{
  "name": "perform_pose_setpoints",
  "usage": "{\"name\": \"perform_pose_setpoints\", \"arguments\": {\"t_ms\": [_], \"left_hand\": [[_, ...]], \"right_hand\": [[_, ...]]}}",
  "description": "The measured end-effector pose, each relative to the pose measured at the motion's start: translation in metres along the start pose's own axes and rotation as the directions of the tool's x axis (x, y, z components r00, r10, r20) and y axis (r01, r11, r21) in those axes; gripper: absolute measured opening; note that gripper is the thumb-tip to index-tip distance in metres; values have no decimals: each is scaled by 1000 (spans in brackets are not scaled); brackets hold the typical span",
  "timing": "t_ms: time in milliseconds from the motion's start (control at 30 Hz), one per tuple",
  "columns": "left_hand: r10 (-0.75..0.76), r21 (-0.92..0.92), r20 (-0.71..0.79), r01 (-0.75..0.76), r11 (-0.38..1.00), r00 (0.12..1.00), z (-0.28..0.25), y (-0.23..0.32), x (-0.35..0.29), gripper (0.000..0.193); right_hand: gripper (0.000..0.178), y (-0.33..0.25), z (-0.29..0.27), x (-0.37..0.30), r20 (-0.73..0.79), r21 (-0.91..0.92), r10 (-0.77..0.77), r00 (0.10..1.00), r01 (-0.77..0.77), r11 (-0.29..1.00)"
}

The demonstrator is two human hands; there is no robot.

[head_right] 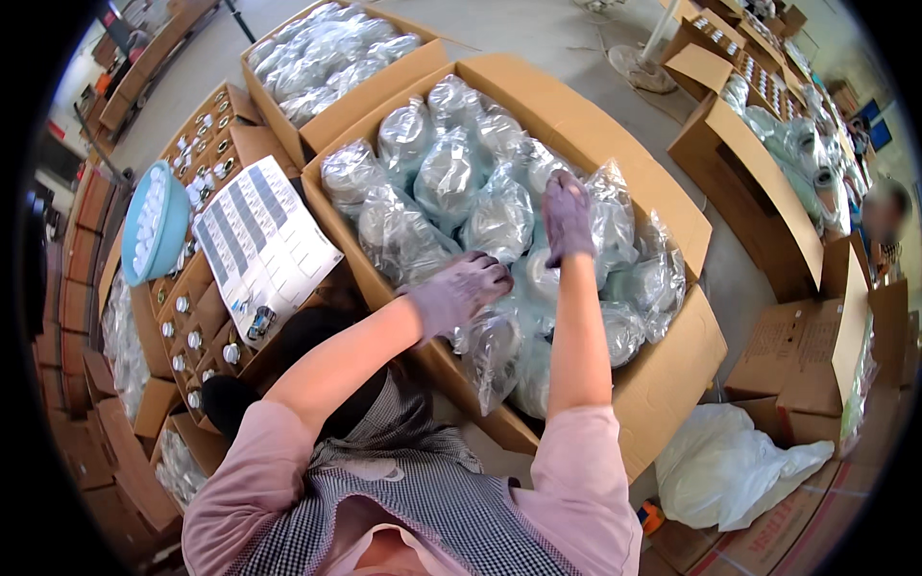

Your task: The person unpacks a thermos from a box, removes the plastic wrap, and assembles it by inserting the inner liner and securing the lid. The person repeats this process with a second thermos.

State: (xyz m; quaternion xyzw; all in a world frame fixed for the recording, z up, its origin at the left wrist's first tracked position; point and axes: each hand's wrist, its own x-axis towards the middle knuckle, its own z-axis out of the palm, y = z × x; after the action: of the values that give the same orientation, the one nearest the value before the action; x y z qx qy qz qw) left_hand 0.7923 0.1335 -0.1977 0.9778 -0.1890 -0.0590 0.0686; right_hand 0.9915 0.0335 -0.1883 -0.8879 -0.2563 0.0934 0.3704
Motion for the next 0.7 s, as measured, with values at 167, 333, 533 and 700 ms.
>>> {"name": "perform_pose_setpoints", "arguments": {"t_ms": [167,333,533,700], "left_hand": [[-93,-117,-622,24,993,777,-76,54,-150,42],[-518,-299,-295,438,848,803,-16,96,-296,36],[-768,-479,-398,601,640,501,15,158,-348,30],[-832,-494,-456,688,532,315,23,194,-370,28]], "right_hand": [[34,42,75,50,237,-667,76,969,105,737],[35,-44,115,8,303,-433,-366,880,469,770],[35,-178,212,-110,237,115,-820,521,823,556],[36,-223,249,-173,345,228,-887,306,890,395]]}}
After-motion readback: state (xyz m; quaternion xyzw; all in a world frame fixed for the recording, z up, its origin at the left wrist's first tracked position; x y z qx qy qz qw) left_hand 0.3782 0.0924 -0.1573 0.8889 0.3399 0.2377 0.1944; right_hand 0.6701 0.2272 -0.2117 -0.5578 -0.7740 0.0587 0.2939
